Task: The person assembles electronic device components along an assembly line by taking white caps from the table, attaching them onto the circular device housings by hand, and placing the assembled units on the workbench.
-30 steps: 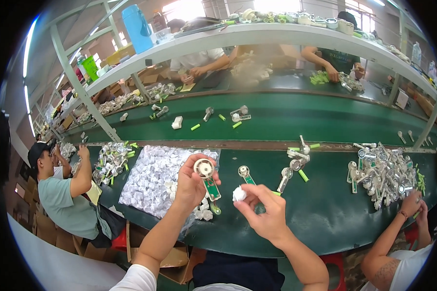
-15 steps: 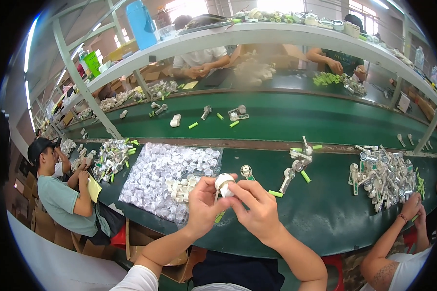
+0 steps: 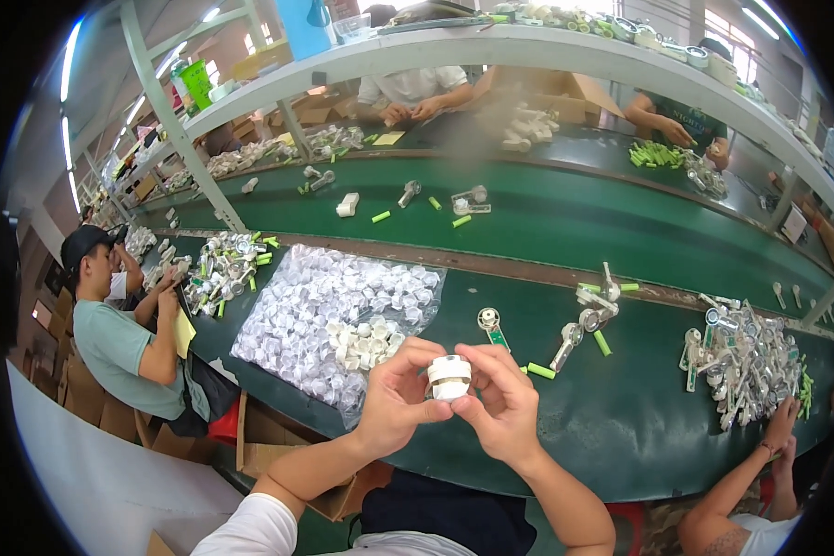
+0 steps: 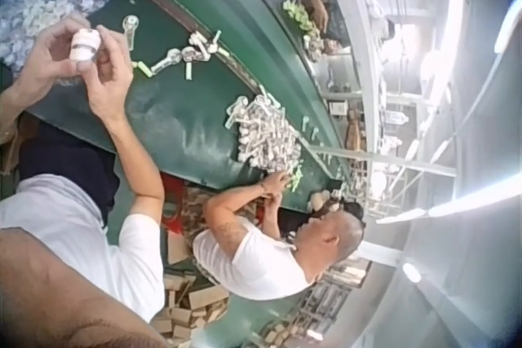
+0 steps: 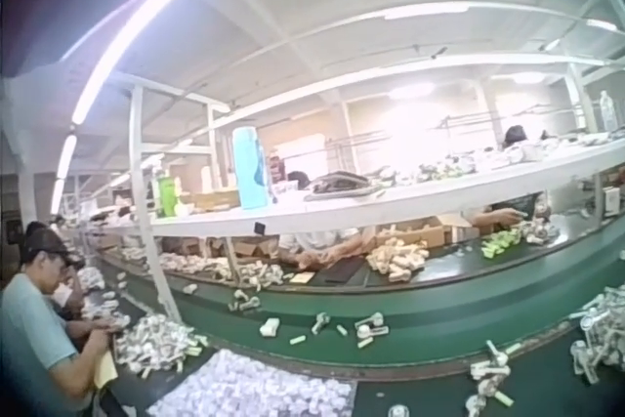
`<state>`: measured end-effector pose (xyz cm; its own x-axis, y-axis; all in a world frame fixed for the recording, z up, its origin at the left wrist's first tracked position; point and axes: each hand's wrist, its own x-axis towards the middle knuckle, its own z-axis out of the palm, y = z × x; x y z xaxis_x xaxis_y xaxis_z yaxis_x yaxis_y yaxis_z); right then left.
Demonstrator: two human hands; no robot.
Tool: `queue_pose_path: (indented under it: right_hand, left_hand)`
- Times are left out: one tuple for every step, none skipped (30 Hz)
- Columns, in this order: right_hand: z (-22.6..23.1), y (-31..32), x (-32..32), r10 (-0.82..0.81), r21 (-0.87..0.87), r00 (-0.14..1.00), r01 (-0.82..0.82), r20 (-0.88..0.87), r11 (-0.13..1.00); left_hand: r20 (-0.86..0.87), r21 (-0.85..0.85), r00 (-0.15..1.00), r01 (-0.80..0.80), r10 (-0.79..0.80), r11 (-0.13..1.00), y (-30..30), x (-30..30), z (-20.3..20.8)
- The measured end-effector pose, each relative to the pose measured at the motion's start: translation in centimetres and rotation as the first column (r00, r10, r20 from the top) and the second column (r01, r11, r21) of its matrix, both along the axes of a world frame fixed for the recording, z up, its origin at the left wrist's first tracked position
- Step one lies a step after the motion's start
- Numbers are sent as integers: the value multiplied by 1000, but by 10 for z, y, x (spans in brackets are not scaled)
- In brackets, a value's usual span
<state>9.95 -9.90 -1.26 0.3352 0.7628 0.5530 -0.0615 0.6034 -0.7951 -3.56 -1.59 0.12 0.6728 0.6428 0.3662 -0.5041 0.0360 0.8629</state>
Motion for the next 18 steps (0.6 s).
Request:
queue_pose_path:
  right_hand:
    - [-4,0,-3,-33,38,999,33,1,999]
    - [-8,-1,-8,-60,29,998,61,-12,998]
    - [-11,2,-10,-55,24,998,55,-18,998]
    - [-16,1,-13,-108,5,994,108,-11,994]
    - [-19,-1,-16,-160,-15,987,160,-3,987]
    - [-17,2,-10,-190,-104,981,193,34,976]
    - [-7,11,-13,-213,-168,974,197,-80,966]
    - [-8,20,-7,-325,-282,945,305,-28,910]
    - [-13,32,9,-366,-339,914,293,-175,894]
    - [-13,46,28,-429,-424,883,320,-191,847]
    - [-26,62,56,-415,-301,878,339,-238,891]
    - [-21,82,65,-470,-287,755,375,-457,882]
    - [-25,91,80,-509,-308,739,408,-440,859]
    - [-24,96,88,-466,-298,830,381,-307,875]
    - [-24,99,93,-409,-291,898,353,-164,890]
    - [-32,104,96,-215,-283,977,205,-4,937]
    - [-38,108,80,-88,-352,995,101,51,931]
    - [-43,105,68,81,-443,943,75,322,893]
  left_hand:
    - [-3,-3,1000,-5,5,1000,0,0,-1]
    - [-35,37,999,-21,22,999,1,-1,-4]
    - [-67,75,997,-35,40,997,2,-2,-6]
    - [-78,62,996,-37,41,997,2,-3,-6]
    - [-163,117,984,-51,70,992,6,-2,-4]
    - [-246,173,964,-59,101,983,10,-1,-2]
    - [-290,203,945,-91,149,975,14,4,-4]
    - [-280,291,904,-240,322,926,13,14,-8]
    - [-254,377,836,-377,486,846,11,23,-14]
    - [-269,346,793,-450,547,823,12,22,-24]
    - [-265,356,789,-454,554,817,11,16,-31]
    - [-293,485,762,-402,577,777,8,8,-39]
    - [-315,599,737,-334,597,728,3,1,-44]
    - [-347,543,795,-262,497,798,-8,-2,-47]
    - [-418,488,817,-167,397,857,-16,-6,-51]
    - [-406,556,827,-115,389,823,-22,-8,-57]
    - [-395,619,836,-64,380,783,-25,-12,-62]
    - [-394,623,832,-71,391,779,-29,-16,-65]
